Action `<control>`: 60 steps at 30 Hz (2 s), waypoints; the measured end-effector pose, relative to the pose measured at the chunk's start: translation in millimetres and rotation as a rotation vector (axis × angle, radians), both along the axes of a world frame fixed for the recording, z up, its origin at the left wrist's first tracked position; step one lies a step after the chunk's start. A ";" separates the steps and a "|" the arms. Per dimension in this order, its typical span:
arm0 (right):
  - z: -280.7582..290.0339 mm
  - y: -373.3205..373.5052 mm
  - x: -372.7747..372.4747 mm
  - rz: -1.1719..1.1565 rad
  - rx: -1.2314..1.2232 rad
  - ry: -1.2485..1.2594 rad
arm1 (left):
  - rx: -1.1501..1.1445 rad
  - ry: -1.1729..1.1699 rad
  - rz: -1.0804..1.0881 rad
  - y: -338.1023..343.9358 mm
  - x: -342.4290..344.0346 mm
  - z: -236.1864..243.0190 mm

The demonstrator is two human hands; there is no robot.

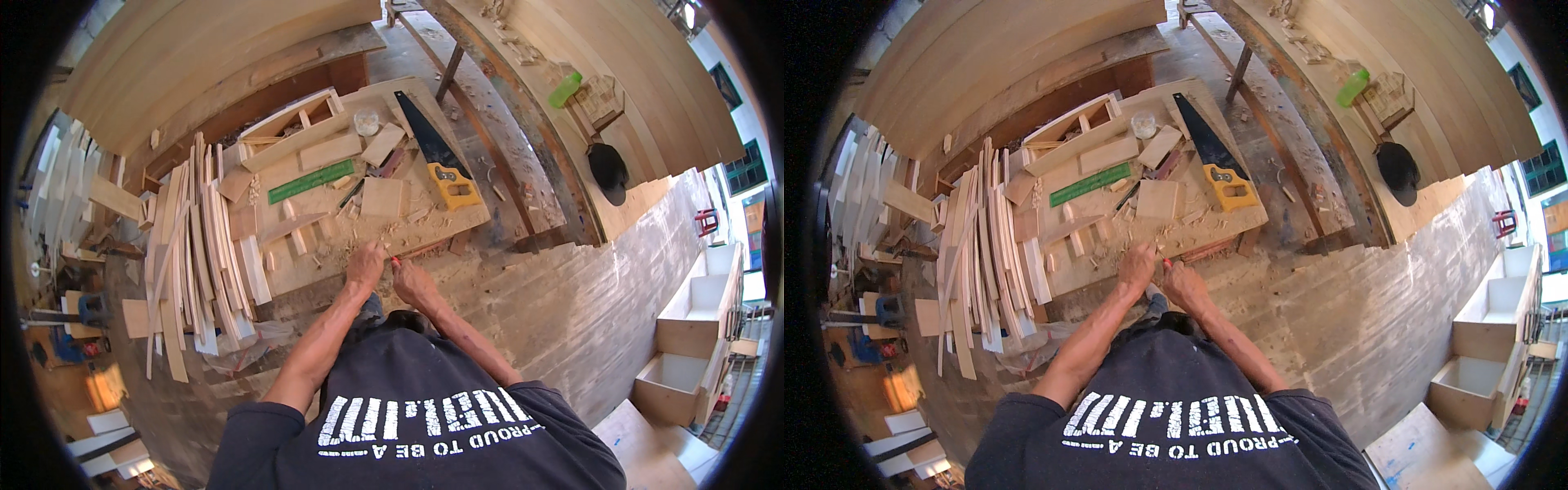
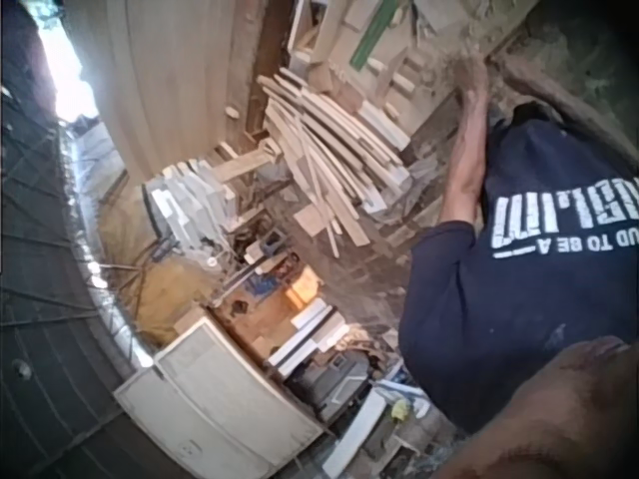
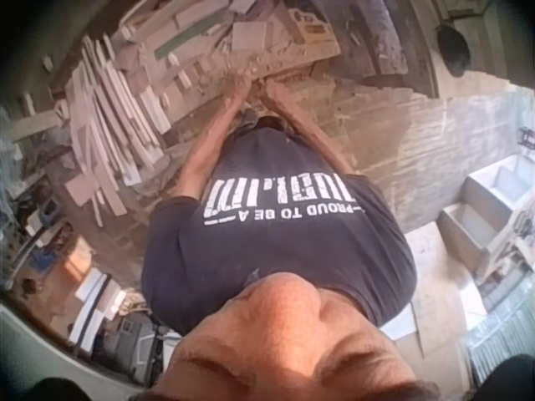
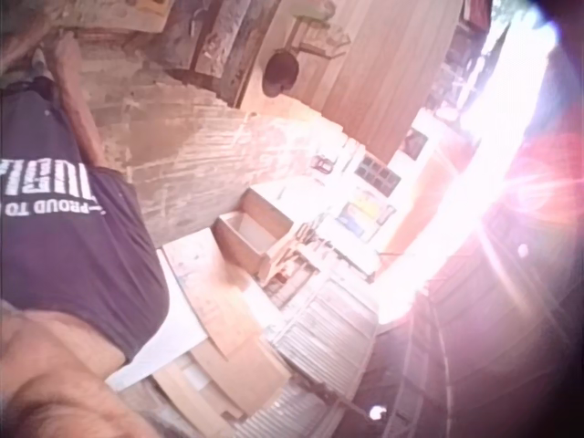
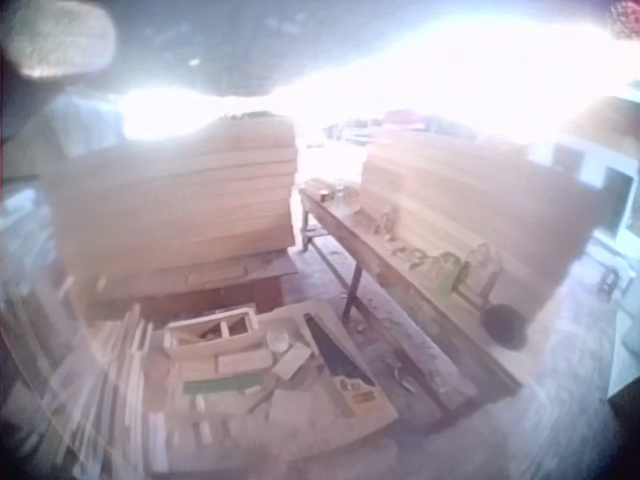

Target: The person carves a small piece of wood with a handheld chisel, repeatedly shaving off thin layers of wood while holding the piece against a workbench.

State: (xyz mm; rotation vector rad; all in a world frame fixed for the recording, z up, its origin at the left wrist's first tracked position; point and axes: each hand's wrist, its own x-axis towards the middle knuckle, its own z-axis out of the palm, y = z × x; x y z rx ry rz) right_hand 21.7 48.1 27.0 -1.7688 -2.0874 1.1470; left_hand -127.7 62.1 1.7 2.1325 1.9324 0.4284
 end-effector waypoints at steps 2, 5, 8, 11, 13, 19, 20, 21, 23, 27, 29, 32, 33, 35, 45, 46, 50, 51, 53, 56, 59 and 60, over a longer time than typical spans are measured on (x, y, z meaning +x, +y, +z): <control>-1.1 1.6 -1.5 0.010 0.013 0.030 | -0.008 0.026 0.001 -0.4 1.6 -1.8; 7.1 5.4 -5.6 0.026 0.003 0.030 | -0.005 0.024 -0.012 -1.7 3.1 -2.2; 20.8 17.2 -7.8 0.040 -0.005 0.010 | 0.007 0.043 -0.040 -1.0 4.4 3.5; 41.7 10.6 -6.0 0.093 0.037 -0.006 | -0.048 0.076 -0.023 2.7 2.1 6.5; 35.6 9.3 -3.9 0.082 0.047 -0.015 | -0.036 0.089 -0.044 4.6 -3.7 0.6; 6.9 13.5 -1.6 0.033 -0.034 -0.080 | -0.018 0.123 -0.099 5.3 -3.2 7.4; 10.6 13.0 -2.5 0.017 -0.027 -0.078 | 0.009 0.118 -0.105 4.9 -5.0 2.4; 13.0 12.9 -3.6 0.002 -0.019 -0.076 | 0.036 0.113 -0.112 5.0 -7.7 -2.4; 10.8 22.0 -6.9 0.042 -0.023 -0.072 | 0.055 0.103 -0.118 5.7 -8.2 -5.8; 0.1 31.5 -5.4 0.117 0.051 -0.079 | -0.002 0.105 -0.113 7.4 -4.8 2.4; 5.0 25.3 -2.5 0.069 -0.012 -0.088 | -0.033 0.132 -0.115 6.7 -3.1 1.8; 13.9 23.0 3.6 0.056 -0.046 -0.114 | -0.048 0.176 -0.118 2.7 4.0 -2.7; 14.0 23.2 6.1 0.056 -0.049 -0.127 | -0.039 0.178 -0.111 1.0 7.5 -0.6; 8.5 26.7 8.6 0.059 -0.002 -0.092 | -0.018 0.171 -0.109 -0.1 11.4 2.1; 16.6 20.0 15.5 0.072 -0.049 -0.119 | -0.056 0.254 -0.150 1.5 8.3 -2.9; 17.5 19.5 15.4 0.054 -0.052 -0.126 | -0.040 0.251 -0.147 1.1 9.2 -3.5; 10.3 22.7 11.5 0.049 -0.029 -0.104 | -0.067 0.265 -0.203 3.6 16.3 7.9; 7.1 24.6 11.0 0.064 -0.012 -0.087 | -0.075 0.276 -0.198 3.3 17.5 8.1; 9.4 23.3 12.9 0.064 -0.032 -0.091 | -0.074 0.263 -0.182 1.9 14.8 5.4; -14.3 14.9 28.6 0.059 -0.009 -0.067 | -0.066 0.199 -0.158 -1.8 9.3 0.2; -10.2 15.3 28.8 0.042 -0.057 -0.099 | -0.082 0.158 -0.133 -0.3 11.8 1.8; -3.9 15.6 25.9 0.035 -0.090 -0.118 | -0.090 0.156 -0.129 0.3 11.0 0.4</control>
